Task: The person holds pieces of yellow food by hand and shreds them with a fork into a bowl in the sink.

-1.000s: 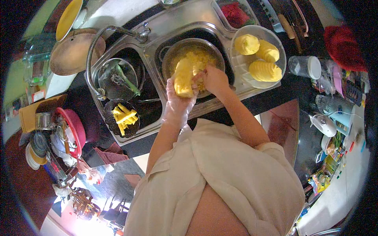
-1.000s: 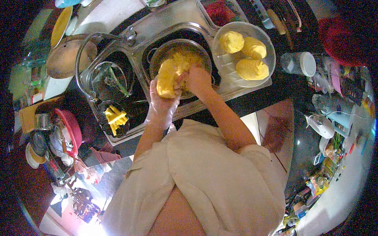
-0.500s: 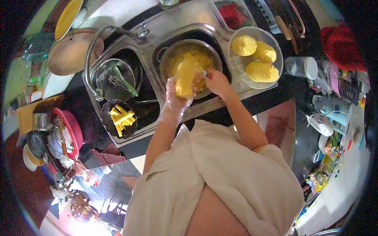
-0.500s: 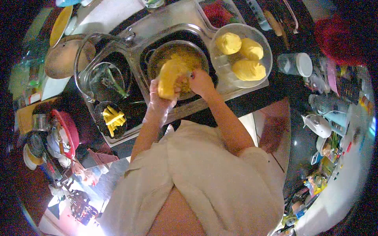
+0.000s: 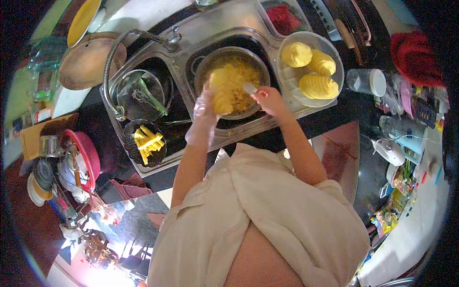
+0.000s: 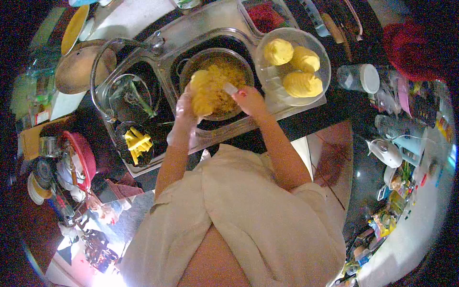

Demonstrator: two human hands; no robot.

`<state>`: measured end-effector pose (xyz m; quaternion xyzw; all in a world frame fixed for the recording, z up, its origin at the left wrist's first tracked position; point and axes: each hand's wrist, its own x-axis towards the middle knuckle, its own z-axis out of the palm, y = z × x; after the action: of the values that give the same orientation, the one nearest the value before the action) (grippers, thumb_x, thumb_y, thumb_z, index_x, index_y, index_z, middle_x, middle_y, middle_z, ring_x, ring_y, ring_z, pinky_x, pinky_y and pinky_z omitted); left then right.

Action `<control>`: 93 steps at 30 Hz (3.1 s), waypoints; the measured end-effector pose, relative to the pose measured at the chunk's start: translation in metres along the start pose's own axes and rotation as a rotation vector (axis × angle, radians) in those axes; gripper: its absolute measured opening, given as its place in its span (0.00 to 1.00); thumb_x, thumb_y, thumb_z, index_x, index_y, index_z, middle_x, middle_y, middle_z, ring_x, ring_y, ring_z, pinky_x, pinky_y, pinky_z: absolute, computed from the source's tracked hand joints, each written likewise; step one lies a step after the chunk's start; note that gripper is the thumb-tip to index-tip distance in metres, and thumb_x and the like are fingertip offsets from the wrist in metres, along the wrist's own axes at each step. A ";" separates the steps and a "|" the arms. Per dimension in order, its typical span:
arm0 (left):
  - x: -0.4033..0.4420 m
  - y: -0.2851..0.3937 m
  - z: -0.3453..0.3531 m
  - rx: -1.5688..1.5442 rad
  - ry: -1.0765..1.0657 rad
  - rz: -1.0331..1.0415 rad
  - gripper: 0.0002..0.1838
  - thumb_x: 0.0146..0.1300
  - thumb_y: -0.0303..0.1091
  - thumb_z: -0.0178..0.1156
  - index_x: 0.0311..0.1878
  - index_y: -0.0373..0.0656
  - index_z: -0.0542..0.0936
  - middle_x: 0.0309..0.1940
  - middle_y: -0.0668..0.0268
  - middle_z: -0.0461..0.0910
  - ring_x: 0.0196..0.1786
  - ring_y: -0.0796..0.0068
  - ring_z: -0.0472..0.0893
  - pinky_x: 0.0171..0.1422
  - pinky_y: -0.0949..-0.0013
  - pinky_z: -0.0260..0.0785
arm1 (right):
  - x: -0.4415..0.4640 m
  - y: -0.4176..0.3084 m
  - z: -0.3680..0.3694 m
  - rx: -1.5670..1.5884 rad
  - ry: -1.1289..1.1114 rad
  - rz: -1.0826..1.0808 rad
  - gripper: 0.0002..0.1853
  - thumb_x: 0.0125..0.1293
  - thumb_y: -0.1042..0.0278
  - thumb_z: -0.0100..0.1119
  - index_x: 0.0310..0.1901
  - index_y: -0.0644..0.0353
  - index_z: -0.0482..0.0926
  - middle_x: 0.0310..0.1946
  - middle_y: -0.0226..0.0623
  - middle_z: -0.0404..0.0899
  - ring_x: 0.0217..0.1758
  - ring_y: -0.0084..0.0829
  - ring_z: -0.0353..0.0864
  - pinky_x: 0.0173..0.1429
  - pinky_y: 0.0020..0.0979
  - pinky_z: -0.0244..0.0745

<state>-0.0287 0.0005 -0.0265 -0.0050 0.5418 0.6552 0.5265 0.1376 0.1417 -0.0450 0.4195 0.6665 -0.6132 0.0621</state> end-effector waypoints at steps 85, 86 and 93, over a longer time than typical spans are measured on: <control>-0.051 -0.030 -0.010 0.774 0.185 0.523 0.33 0.41 0.16 0.66 0.54 0.41 0.67 0.46 0.60 0.74 0.47 0.69 0.77 0.49 0.68 0.73 | 0.044 -0.062 0.046 -0.569 0.471 -1.102 0.18 0.51 0.58 0.61 0.10 0.57 0.75 0.14 0.37 0.73 0.25 0.38 0.73 0.36 0.42 0.62; -0.056 -0.027 -0.004 0.735 0.145 0.534 0.34 0.41 0.17 0.66 0.55 0.41 0.66 0.47 0.60 0.74 0.48 0.69 0.77 0.50 0.68 0.73 | 0.043 -0.061 0.037 -0.624 0.464 -1.014 0.18 0.51 0.57 0.61 0.10 0.57 0.75 0.14 0.37 0.74 0.26 0.38 0.73 0.38 0.42 0.63; -0.062 -0.015 0.003 1.037 0.229 0.646 0.37 0.39 0.19 0.68 0.57 0.44 0.65 0.50 0.58 0.70 0.53 0.64 0.73 0.49 0.66 0.72 | 0.060 -0.055 0.051 -0.632 0.549 -1.043 0.19 0.54 0.54 0.58 0.12 0.56 0.76 0.16 0.36 0.75 0.28 0.37 0.74 0.40 0.42 0.63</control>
<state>0.0104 -0.0420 -0.0002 0.3455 0.8167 0.4282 0.1739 0.0426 0.1317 -0.0508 0.1449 0.9213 -0.2090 -0.2942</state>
